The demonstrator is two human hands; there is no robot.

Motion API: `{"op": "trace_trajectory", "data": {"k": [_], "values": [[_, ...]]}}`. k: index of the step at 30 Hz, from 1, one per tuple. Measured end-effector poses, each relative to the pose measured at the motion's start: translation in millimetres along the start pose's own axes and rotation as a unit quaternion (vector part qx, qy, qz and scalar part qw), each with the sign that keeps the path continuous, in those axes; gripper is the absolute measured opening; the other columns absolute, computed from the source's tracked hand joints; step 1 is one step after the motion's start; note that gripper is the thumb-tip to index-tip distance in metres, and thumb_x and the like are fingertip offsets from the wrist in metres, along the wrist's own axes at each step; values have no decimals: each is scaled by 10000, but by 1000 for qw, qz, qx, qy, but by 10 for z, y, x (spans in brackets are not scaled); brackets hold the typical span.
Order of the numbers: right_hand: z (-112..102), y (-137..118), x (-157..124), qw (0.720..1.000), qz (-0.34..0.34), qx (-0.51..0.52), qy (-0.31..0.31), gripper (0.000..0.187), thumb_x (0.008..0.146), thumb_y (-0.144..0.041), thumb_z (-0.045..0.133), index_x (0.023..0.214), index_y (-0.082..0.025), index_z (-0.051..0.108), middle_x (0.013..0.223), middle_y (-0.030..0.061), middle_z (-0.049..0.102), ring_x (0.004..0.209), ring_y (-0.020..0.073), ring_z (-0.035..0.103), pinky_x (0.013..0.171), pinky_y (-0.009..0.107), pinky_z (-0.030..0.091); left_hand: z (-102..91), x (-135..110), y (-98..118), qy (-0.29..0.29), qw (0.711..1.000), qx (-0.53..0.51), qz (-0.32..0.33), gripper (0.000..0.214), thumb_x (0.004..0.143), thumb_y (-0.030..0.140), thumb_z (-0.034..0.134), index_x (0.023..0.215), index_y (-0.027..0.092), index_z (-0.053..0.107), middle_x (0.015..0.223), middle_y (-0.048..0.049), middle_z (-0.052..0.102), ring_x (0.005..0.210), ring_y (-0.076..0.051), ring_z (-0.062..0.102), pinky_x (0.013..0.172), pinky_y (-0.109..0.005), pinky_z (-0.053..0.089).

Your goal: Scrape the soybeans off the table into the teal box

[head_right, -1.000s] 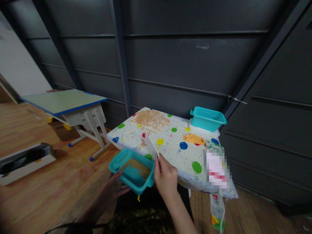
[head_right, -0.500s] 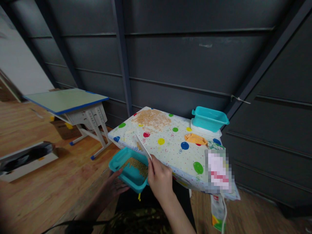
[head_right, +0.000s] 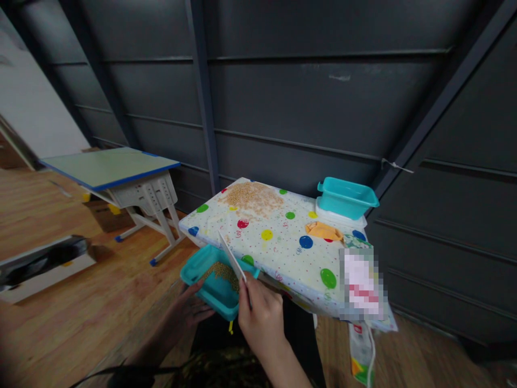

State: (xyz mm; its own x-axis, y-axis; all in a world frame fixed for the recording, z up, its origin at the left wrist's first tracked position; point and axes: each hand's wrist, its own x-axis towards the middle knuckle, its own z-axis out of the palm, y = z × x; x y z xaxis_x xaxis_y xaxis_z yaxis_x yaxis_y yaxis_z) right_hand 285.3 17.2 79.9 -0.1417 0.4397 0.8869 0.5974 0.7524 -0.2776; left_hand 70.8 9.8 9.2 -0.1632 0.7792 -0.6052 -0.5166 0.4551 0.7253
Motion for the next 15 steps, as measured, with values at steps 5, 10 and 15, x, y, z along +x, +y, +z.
{"op": "trace_trajectory", "data": {"k": [5, 10, 15], "values": [[35, 126, 34, 1000, 16, -23, 11, 228, 1117, -161, 597, 1144, -163, 823, 935, 113, 882, 712, 232, 853, 725, 272, 703, 1, -40, 42, 1, 1000, 3, 3, 846, 946, 414, 810, 1657, 322, 359, 1151, -93, 783, 751, -245, 827, 829, -423, 697], [204, 380, 121, 997, 40, -61, 7, 311, 1147, -249, 547, 1152, -145, 840, 941, 133, 882, 691, 241, 848, 682, 285, 692, -20, -32, 80, 15, 1000, -7, 6, 889, 948, 385, 807, 1695, 311, 332, 1097, -85, 770, 748, -249, 824, 858, -451, 701], [355, 533, 196, 996, 72, -39, -46, 358, 1149, -286, 519, 1168, -154, 851, 981, 139, 884, 752, 257, 862, 679, 295, 680, -74, 41, 63, 9, 1000, -4, 6, 850, 944, 401, 809, 1663, 323, 364, 1132, -105, 784, 775, -275, 837, 872, -477, 694]]}}
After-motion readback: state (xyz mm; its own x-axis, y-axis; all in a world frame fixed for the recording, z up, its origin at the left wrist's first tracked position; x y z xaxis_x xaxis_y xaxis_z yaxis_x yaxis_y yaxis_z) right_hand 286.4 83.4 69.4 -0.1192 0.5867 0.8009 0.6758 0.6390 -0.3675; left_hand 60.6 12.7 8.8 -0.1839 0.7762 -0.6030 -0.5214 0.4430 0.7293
